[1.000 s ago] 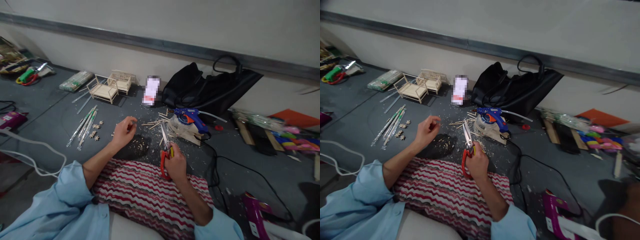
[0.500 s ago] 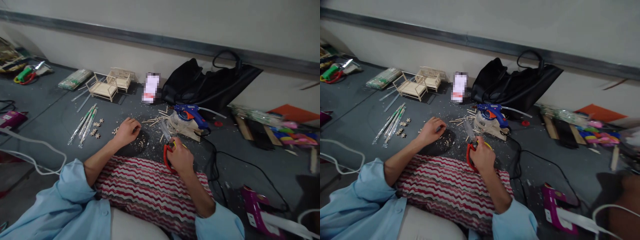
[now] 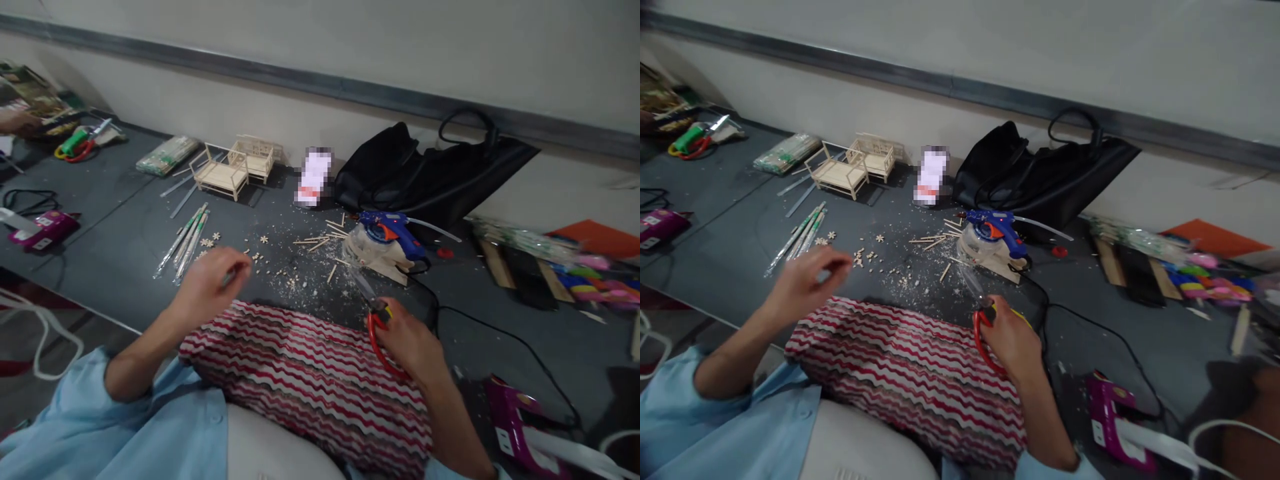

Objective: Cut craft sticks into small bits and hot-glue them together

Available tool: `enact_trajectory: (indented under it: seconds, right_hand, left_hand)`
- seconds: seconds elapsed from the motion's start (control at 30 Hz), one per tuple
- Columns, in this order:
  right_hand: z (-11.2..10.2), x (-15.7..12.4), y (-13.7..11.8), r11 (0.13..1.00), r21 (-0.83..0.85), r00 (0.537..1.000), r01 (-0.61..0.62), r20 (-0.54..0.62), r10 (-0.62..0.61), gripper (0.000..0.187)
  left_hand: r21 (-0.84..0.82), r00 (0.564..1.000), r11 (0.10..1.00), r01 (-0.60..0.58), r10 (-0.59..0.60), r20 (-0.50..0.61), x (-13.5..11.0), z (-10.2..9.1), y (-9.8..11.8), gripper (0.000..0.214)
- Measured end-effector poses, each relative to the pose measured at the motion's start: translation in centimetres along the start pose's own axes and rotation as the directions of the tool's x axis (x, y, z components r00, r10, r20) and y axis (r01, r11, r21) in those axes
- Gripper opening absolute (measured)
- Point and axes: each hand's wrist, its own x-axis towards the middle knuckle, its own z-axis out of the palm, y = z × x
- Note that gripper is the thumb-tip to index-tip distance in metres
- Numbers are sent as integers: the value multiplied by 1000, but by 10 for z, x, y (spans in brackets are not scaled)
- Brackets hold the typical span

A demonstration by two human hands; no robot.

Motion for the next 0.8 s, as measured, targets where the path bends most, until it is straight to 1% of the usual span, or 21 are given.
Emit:
enact_trajectory:
  seconds: [0.03,0.07,0.1,0.13,0.2,0.27,0.33,0.43,0.57,0.63,0.7,0.8]
  right_hand:
    - [0,-2,6,1000,13,999,-3,33,3,43]
    - [1,-5,13,1000,29,998,-4,66,2,47]
    - [1,-6,18,999,46,996,-6,91,2,52]
    - [2,-7,23,998,59,995,-6,96,1,56]
    - [2,-8,31,998,61,997,-15,81,10,61]
    - [3,-8,35,998,45,999,-39,33,38,63]
    - [4,-8,37,997,50,998,-60,-23,61,62]
    - [10,-11,44,992,116,995,-50,-79,60,58]
    - [26,-17,58,974,227,986,8,-164,30,52]
    - [35,-20,63,972,233,973,30,-228,25,53]
    - [40,-23,62,984,175,956,25,-293,27,55]
    - [36,-33,53,999,-53,910,11,-414,-32,53]
  left_hand:
    - [-5,995,999,-53,53,90,-15,4,4,12]
    - [-3,978,995,-97,96,186,-31,9,6,16]
    - [9,960,993,-117,111,257,-47,17,8,22]
    - [33,945,993,-112,96,312,-63,24,8,30]
    - [107,942,990,-90,50,332,-87,39,3,37]
    - [146,921,978,-147,82,381,-99,48,-9,41]
    - [135,894,964,-228,152,421,-98,51,-23,43]
    - [105,867,948,-300,225,444,-82,47,-38,43]
    - [30,850,943,-332,285,443,-65,43,-44,42]
    - [15,844,941,-339,297,446,-62,43,-44,42]
    - [8,834,940,-341,298,464,-59,45,-45,42]
    - [-4,826,939,-343,304,474,-53,47,-48,41]
